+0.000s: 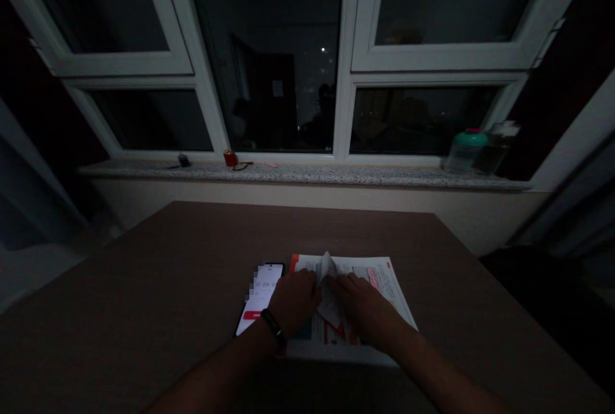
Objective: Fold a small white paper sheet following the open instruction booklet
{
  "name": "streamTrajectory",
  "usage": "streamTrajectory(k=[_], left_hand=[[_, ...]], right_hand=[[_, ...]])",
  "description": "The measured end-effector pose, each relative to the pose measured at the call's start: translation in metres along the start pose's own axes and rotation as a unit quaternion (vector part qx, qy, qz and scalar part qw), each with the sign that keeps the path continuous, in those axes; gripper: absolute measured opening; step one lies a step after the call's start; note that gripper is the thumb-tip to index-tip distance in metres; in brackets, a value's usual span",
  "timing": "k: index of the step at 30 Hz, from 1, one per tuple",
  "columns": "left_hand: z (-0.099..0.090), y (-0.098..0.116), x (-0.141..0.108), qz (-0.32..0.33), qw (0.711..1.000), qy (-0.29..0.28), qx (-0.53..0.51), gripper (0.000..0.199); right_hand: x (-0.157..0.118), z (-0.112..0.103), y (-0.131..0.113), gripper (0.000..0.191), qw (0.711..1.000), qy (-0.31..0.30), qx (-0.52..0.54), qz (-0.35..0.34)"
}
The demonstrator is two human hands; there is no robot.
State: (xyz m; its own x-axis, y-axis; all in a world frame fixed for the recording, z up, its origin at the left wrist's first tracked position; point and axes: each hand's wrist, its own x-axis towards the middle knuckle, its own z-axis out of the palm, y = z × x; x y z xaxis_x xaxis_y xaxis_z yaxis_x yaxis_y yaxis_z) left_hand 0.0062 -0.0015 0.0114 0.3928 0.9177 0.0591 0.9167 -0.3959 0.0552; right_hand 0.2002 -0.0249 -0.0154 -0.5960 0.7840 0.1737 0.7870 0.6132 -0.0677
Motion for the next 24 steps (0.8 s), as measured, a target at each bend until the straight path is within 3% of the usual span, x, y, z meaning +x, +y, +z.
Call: streamTrajectory(k=[7, 24], left_hand=[[0.0026, -0.0005, 0.0034, 0.008, 1.000, 0.000, 0.006, 0.019], [0.0070, -0.0013, 0.0067, 0.008, 1.000, 0.012, 0.002, 0.018]], right_hand=[[-0.0010, -0.0032, -0.0003, 0.045, 1.000, -0.002, -0.010, -0.029], [-0.0002, -0.0009, -0.0036, 0.040, 1.000, 0.005, -0.012, -0.029]])
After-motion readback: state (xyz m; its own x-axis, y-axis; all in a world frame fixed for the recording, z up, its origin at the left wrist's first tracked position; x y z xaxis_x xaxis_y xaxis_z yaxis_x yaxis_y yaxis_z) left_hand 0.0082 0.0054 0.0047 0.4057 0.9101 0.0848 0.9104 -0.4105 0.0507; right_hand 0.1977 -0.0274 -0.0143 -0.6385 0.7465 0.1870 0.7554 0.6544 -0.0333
